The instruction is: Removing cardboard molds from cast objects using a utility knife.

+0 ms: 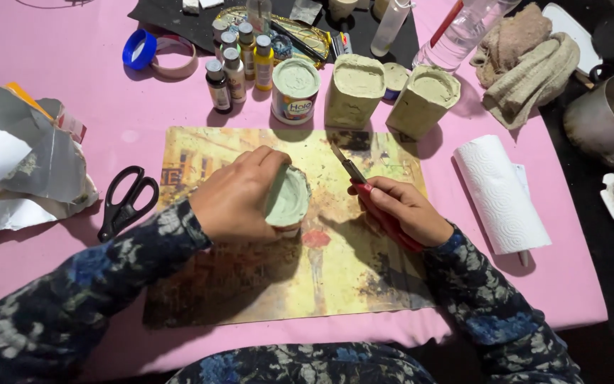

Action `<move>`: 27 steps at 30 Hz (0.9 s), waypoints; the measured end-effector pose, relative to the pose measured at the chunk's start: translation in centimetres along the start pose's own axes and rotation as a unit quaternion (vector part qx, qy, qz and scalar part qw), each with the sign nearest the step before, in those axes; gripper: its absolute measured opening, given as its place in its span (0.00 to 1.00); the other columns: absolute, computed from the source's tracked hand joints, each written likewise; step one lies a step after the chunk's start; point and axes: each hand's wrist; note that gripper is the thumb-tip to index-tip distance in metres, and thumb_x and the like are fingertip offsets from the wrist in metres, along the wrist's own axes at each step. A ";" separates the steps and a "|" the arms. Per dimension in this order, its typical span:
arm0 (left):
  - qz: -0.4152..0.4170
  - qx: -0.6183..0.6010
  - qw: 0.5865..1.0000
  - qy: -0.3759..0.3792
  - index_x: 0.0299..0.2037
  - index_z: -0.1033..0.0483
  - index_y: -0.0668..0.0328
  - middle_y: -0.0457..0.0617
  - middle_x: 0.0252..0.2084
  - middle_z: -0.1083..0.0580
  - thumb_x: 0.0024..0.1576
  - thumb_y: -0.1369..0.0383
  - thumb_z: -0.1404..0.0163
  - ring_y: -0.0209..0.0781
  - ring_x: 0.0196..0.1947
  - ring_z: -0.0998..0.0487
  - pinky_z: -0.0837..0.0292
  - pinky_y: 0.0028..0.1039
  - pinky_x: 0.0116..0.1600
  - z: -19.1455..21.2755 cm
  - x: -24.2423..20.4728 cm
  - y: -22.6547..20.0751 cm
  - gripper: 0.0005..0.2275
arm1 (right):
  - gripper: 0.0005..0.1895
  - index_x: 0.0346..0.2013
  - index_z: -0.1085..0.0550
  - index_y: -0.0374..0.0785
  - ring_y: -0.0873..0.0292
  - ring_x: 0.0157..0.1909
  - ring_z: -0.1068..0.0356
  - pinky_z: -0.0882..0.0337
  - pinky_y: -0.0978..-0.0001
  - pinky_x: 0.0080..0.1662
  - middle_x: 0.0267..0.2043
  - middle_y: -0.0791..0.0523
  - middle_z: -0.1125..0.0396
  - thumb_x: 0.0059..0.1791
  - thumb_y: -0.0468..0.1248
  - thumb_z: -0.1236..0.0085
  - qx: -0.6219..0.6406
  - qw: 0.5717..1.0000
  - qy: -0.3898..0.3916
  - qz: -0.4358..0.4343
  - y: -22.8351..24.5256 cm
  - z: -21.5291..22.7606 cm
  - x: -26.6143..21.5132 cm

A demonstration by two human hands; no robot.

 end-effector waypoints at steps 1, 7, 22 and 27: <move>0.001 -0.001 1.000 0.001 0.63 0.41 0.67 0.63 0.57 0.31 0.37 0.58 0.32 0.58 0.58 0.27 0.26 0.41 0.60 -1.0 0.0 0.5 0.44 | 0.17 0.53 0.31 0.29 0.65 0.35 0.36 0.33 0.71 0.36 0.38 0.56 0.35 0.59 0.42 0.52 0.001 1.000 0.000 -0.001 0.0 0.0 0.0; -0.115 -0.044 0.974 -0.192 0.70 0.50 0.78 0.75 0.61 0.37 0.33 0.51 0.28 0.70 0.58 0.31 0.32 0.49 0.59 -3.1 -3.2 2.0 0.58 | 0.15 0.53 0.34 0.35 0.66 0.36 0.33 0.30 0.72 0.38 0.37 0.59 0.35 0.55 0.41 0.48 -0.107 0.994 -0.019 0.034 1.2 -0.3 -0.5; -0.178 -0.103 0.869 -0.451 0.58 0.37 0.74 0.63 0.56 0.37 0.51 0.54 0.37 0.53 0.56 0.32 0.27 0.42 0.56 -6.7 -4.3 2.7 0.34 | 0.19 0.33 0.35 0.37 0.69 0.28 0.38 0.35 0.73 0.31 0.26 0.61 0.40 0.46 0.38 0.30 -0.367 0.921 -0.034 0.127 2.6 -9.0 -1.7; -0.231 0.001 0.875 -0.426 0.59 0.28 0.61 0.58 0.53 0.35 0.52 0.52 0.36 0.51 0.57 0.33 0.34 0.46 0.65 -8.6 -4.3 5.8 0.29 | 0.20 0.25 0.32 0.36 0.68 0.21 0.44 0.43 0.71 0.26 0.19 0.59 0.43 0.46 0.41 0.29 -0.430 0.874 -0.102 0.203 3.1 -11.0 -1.2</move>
Point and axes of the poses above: each hand's wrist, its own x-axis towards the middle knuckle, its own z-axis out of the back of the hand, y = z × x
